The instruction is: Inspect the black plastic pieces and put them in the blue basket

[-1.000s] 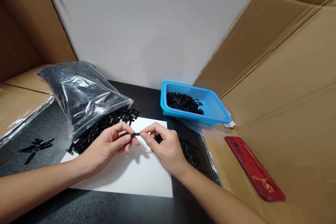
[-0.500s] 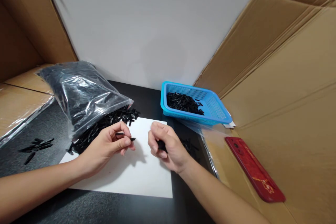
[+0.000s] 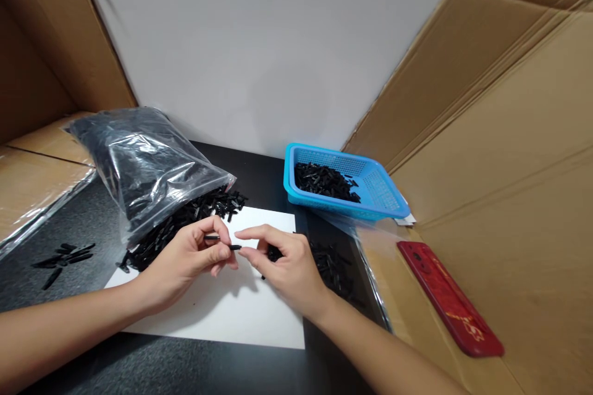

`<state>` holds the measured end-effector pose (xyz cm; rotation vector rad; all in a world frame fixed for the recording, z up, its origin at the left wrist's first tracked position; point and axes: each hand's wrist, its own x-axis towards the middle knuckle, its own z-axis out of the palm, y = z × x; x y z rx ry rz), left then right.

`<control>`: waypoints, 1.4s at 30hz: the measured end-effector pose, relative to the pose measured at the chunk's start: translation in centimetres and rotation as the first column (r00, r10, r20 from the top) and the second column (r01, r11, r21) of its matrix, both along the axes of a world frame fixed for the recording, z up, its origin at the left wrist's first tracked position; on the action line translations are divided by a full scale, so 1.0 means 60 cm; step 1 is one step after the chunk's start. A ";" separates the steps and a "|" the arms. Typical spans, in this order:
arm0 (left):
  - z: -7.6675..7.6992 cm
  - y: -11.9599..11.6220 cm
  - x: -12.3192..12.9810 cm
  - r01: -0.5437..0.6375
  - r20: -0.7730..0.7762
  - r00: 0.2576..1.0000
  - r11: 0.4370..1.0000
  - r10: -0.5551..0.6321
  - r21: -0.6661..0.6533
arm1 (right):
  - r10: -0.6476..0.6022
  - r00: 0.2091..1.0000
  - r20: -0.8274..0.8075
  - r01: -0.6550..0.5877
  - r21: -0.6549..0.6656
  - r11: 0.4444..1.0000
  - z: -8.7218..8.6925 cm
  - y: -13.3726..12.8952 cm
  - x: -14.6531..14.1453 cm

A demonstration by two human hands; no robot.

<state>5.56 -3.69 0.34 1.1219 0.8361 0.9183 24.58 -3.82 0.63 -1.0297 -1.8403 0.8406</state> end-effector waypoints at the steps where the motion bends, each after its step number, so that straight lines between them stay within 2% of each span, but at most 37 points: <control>1: 0.000 0.000 0.000 0.002 -0.004 1.000 1.000 -0.002 -0.002 | 0.001 1.000 0.001 -0.001 0.013 1.000 0.000 0.000 0.000; 5: 0.001 0.000 0.000 0.026 -0.020 0.999 1.000 -0.026 -0.008 | 0.056 0.998 -0.012 -0.054 0.076 0.996 0.001 0.002 0.000; 8: 0.003 -0.003 0.002 0.005 0.009 1.000 0.999 -0.005 -0.035 | 0.028 0.999 -0.033 -0.025 0.085 0.996 -0.001 0.002 0.000; 11: 0.006 -0.004 0.005 -0.048 0.094 0.994 0.993 0.058 -0.112 | -0.020 0.998 -0.059 0.023 0.051 0.998 -0.001 0.002 -0.001; 13: 0.007 -0.004 0.007 -0.066 0.098 0.992 0.990 0.078 -0.126 | -0.037 0.997 -0.073 0.040 0.033 0.999 0.001 0.003 -0.001; 17: 0.002 -0.003 0.007 -0.088 0.049 0.994 0.991 0.093 -0.100 | -0.042 0.996 -0.081 0.040 -0.025 0.999 0.002 0.004 -0.001; 23: -0.006 -0.004 0.005 -0.063 0.087 0.994 0.997 0.067 -0.046 | -0.070 0.992 -0.109 0.052 -0.160 0.986 -0.002 0.004 0.000; 27: -0.007 -0.003 0.004 -0.028 0.052 0.998 0.999 0.029 -0.022 | -0.089 0.988 -0.127 0.058 -0.231 0.971 -0.004 0.004 0.000; 33: -0.003 -0.001 0.002 -0.016 0.026 0.999 0.998 0.018 -0.056 | -0.112 0.978 -0.175 0.041 -0.367 0.929 -0.007 0.004 0.001; 42: 0.003 0.000 0.002 -0.083 -0.107 0.991 0.997 0.083 0.005 | -0.106 0.978 -0.178 0.028 -0.390 0.920 -0.006 0.004 0.000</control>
